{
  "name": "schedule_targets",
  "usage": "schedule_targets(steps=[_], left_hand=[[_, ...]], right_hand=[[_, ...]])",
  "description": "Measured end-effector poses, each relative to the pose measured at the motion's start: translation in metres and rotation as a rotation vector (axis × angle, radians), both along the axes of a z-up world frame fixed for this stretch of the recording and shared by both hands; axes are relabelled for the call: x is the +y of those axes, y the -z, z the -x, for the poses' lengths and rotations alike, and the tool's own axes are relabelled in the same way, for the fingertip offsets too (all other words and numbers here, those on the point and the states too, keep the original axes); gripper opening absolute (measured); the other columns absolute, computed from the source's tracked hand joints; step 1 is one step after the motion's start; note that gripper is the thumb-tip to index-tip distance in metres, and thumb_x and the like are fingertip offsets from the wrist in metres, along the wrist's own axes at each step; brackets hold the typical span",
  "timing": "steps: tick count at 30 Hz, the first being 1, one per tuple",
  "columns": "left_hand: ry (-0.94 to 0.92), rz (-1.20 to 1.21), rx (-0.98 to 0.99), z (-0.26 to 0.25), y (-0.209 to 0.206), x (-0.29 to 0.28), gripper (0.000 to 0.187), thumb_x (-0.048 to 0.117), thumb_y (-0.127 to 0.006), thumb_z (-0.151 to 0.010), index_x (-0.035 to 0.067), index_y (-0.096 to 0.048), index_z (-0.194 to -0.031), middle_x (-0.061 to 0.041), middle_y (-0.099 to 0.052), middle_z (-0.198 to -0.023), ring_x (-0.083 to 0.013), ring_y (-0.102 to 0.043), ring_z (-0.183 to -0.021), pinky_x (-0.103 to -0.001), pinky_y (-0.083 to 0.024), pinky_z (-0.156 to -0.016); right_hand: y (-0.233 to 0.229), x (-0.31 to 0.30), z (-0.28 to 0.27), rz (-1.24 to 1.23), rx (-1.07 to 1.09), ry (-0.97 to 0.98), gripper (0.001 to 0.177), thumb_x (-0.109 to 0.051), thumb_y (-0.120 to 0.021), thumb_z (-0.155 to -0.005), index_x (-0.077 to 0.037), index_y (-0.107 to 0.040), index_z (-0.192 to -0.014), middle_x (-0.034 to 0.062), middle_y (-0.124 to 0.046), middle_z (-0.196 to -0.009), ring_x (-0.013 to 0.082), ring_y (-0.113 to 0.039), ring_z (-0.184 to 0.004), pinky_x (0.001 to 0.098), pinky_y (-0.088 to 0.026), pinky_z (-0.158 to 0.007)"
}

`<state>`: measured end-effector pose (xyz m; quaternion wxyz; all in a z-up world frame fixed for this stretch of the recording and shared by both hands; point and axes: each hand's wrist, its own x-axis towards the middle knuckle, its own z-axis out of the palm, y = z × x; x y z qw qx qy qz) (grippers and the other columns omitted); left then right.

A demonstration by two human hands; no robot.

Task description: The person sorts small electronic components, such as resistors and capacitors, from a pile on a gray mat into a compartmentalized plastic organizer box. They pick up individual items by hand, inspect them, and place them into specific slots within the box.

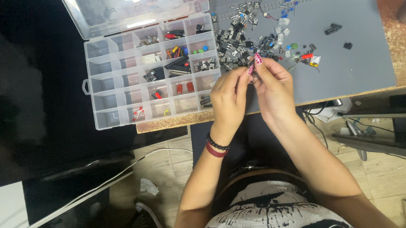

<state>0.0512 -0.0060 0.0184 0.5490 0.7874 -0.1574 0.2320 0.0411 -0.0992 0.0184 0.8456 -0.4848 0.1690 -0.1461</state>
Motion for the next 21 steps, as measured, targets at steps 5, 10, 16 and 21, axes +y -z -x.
schedule_targets(steps=[5,10,16,21], left_hand=[[-0.018,0.089,-0.037,0.003,0.004,-0.001,0.006,0.012,-0.068,-0.098,0.012,-0.074,-0.099,-0.001,-0.071,-0.072,-0.0235,-0.071,-0.072,-0.034,-0.059,-0.072],[0.031,0.293,0.125,0.023,-0.008,0.006,0.009,0.01,-0.065,-0.1,0.01,-0.072,-0.106,0.0,-0.076,-0.08,-0.0148,-0.073,-0.073,-0.029,-0.057,-0.075],[0.125,0.585,0.456,0.036,0.004,0.049,0.01,0.01,-0.064,-0.099,0.001,-0.066,-0.103,-0.012,-0.073,-0.085,-0.0129,-0.065,-0.067,-0.023,-0.057,-0.065],[0.02,0.554,0.37,0.031,0.012,0.068,0.005,0.003,-0.068,-0.096,-0.001,-0.07,-0.097,-0.01,-0.07,-0.071,-0.0097,-0.061,-0.058,-0.024,-0.053,-0.062]], right_hand=[[0.011,-0.003,0.0,0.127,-0.08,0.04,0.013,-0.014,-0.071,-0.101,-0.002,-0.074,-0.1,0.0067,-0.063,-0.099,0.0095,-0.062,-0.086,0.0227,-0.055,-0.079],[0.0,0.001,-0.005,0.092,-0.104,0.068,0.011,-0.014,-0.071,-0.101,-0.004,-0.075,-0.106,0.0088,-0.071,-0.1,0.0044,-0.058,-0.076,0.0176,-0.053,-0.068],[-0.008,-0.009,-0.029,0.217,-0.114,-0.112,0.051,0.0,-0.069,-0.099,-0.005,-0.051,-0.147,0.0064,-0.07,-0.079,0.0149,-0.066,-0.067,0.0256,-0.057,-0.065],[-0.004,0.017,-0.048,0.656,-0.115,-0.076,0.015,-0.004,-0.078,-0.094,-0.013,-0.076,-0.105,-0.0012,-0.074,-0.079,0.0021,-0.059,-0.069,0.0176,-0.05,-0.069]])
